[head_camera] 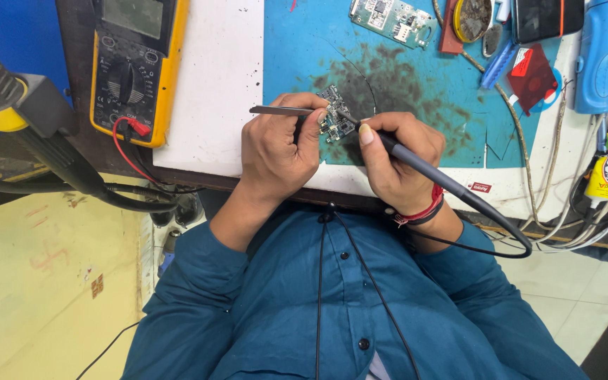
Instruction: The person solders a small circuit board on a workbench, holding the board with one hand while applying a soldering iron to its components. They use a small metal tool in the other hand to steady and position parts on the board as they work.
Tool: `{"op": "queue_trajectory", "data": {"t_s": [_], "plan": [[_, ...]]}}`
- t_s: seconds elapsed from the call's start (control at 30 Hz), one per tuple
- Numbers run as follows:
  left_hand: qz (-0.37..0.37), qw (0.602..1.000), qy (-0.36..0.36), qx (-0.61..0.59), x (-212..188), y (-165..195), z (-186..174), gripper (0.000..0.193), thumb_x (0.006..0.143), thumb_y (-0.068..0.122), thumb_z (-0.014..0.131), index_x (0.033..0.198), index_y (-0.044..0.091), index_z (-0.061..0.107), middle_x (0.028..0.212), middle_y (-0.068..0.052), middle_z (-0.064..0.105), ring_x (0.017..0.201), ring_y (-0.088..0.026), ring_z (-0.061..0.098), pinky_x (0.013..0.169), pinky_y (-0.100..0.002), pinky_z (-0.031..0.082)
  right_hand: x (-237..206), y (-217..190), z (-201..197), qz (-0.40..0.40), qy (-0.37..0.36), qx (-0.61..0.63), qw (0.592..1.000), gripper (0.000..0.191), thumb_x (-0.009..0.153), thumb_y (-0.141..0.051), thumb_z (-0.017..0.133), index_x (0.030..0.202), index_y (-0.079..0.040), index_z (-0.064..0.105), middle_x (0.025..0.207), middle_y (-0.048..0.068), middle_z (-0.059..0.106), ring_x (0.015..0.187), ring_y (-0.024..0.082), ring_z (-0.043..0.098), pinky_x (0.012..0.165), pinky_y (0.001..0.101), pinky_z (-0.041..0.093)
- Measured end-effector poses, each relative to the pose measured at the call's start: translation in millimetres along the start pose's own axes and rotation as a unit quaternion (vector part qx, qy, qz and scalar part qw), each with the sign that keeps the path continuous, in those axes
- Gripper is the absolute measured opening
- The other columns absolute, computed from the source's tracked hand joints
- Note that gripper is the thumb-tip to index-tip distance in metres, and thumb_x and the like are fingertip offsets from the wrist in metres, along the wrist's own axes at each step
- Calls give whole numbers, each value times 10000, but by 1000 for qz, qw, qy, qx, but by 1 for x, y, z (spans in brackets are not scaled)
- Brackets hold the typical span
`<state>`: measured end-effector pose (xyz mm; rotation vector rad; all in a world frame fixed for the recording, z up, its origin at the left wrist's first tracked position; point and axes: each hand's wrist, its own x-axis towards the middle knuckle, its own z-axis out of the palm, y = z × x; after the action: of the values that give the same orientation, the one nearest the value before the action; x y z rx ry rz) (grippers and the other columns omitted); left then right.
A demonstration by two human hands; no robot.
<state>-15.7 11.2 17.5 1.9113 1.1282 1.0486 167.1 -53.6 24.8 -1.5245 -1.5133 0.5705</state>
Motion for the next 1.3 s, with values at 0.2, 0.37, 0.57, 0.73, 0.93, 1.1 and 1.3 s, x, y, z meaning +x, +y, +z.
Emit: {"op": "queue_trajectory", "data": {"t_s": [0.2,0.37,0.57,0.73,0.93,1.1,1.3], "plan": [[0,1000,0,3,0,0,0,42,1037,78,682,1064,54,660,985,-93,729,785,-251,726,674,-346,559,-1,1,0,-7,0,3,1000,53,1016,-40,712,1015,-1,676,807,85,666,681,183,633,632,304,467],[-3,1000,-1,4,1,0,1,43,1039,81,683,1068,55,665,986,-95,729,773,-240,722,669,-335,555,-2,2,0,3,6,3,1000,57,1020,-40,712,1015,1,673,794,79,662,675,179,631,641,307,463],[-27,998,12,-53,-3,0,-2,54,1067,80,666,1102,39,667,985,-87,717,778,-197,721,698,-318,562,-2,2,-1,-1,13,8,1000,56,1019,-37,706,1018,4,669,796,79,659,677,177,623,604,283,457],[-20,999,0,-46,-3,-2,0,74,1040,87,698,1082,38,662,968,-76,735,739,-174,728,661,-300,564,-2,2,-1,-2,3,11,1000,54,1013,-33,706,997,5,670,783,76,654,675,179,626,604,283,460],[-18,999,-6,-33,-2,-3,2,76,1040,80,699,1068,40,641,975,-63,739,717,-173,722,645,-300,556,-2,3,-1,-6,4,9,1000,53,1009,-31,706,990,3,670,798,80,664,685,184,633,610,285,466],[-19,999,-7,-35,-3,-4,2,72,1041,79,697,1068,44,640,980,-59,738,720,-172,724,643,-299,559,-2,3,-1,-3,2,8,1000,53,1007,-30,709,988,3,673,795,80,663,682,183,634,606,284,464],[-15,999,-3,-34,-3,-4,2,78,1042,77,697,1076,42,636,980,-62,736,723,-171,726,641,-299,557,-2,3,0,-10,2,6,1000,49,1011,-32,710,1002,1,676,813,85,668,689,185,634,626,293,467]]}}
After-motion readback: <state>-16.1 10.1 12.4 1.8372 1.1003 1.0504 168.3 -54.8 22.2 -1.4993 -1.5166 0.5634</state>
